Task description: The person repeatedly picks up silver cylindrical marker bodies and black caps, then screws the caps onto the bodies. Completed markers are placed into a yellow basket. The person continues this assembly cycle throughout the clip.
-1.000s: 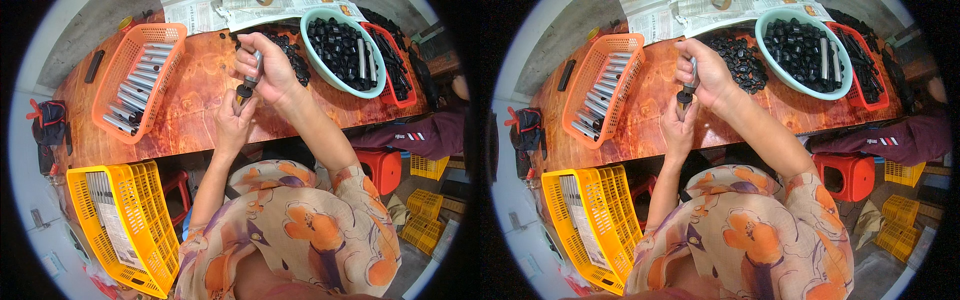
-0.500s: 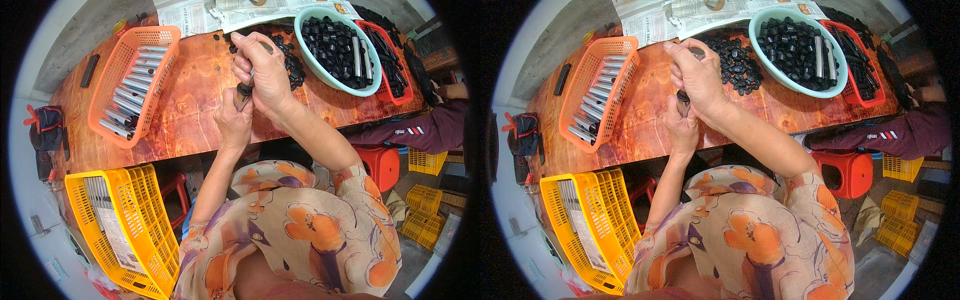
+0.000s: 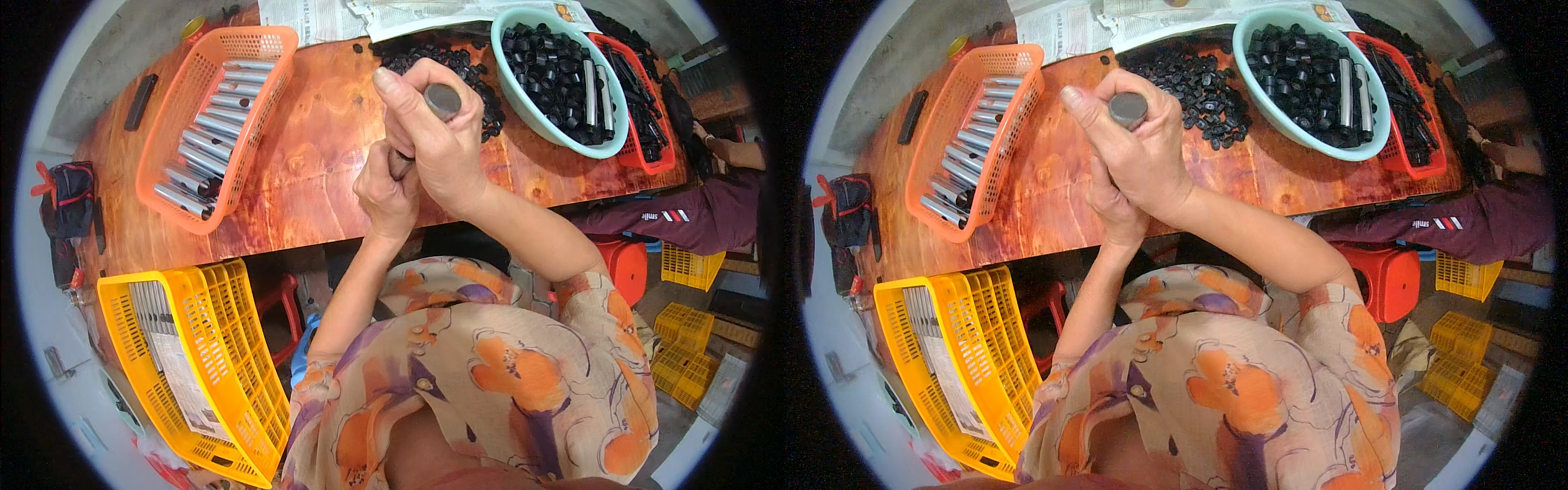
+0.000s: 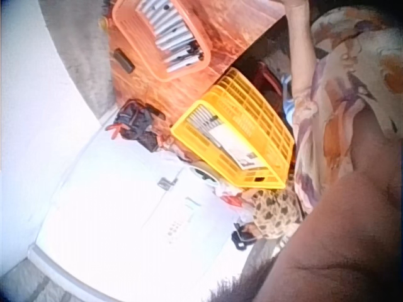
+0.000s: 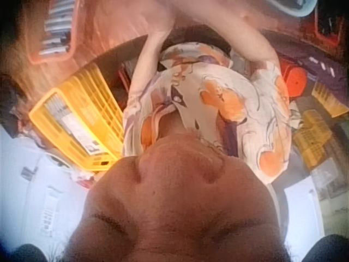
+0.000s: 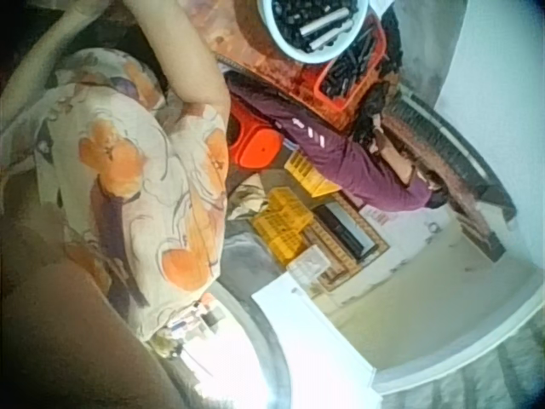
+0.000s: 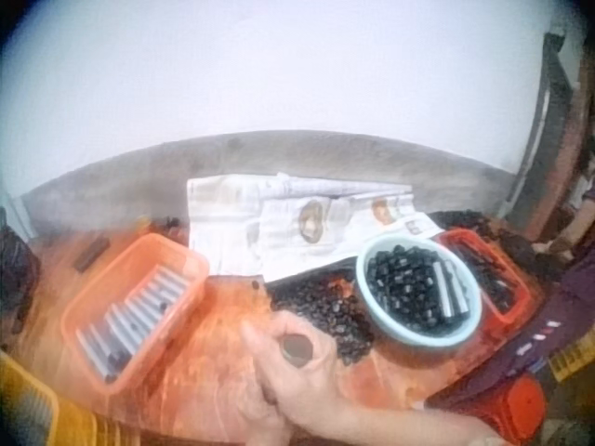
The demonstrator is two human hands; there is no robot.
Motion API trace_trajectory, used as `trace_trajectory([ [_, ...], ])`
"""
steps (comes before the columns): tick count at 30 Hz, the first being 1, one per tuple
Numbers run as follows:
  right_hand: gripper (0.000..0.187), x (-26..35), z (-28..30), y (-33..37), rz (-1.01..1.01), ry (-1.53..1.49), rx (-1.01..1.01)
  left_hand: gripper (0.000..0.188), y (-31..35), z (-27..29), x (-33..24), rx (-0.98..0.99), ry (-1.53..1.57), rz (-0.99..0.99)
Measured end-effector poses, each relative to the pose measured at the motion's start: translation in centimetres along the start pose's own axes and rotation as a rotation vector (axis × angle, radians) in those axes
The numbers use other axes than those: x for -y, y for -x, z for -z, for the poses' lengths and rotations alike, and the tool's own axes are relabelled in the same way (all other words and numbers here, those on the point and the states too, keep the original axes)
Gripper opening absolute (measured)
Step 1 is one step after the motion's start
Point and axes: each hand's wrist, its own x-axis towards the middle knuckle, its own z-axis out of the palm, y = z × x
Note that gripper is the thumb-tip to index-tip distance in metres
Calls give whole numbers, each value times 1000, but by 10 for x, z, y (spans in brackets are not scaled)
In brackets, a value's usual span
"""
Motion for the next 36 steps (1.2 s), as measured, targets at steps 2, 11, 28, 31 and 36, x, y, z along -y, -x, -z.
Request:
trace_trajectory([
  [2,25,0,-3,7,59,19,-28,20,1,-1,1,-40,55,12],
  [11,35,10,15,-13,-28,-64,367,30,-4,5,-2,-58,179,52],
  [28,28,-3,8,-32,-401,-508,75,33,-5,9,6,-15,149,127],
  [31,27,-2,2,-27,-350,-482,68,29,-5,14,-3,18,150,131],
  [36,39,3,-1,-21,-224,-313,175,31,-5,13,-2,10,176,104],
])
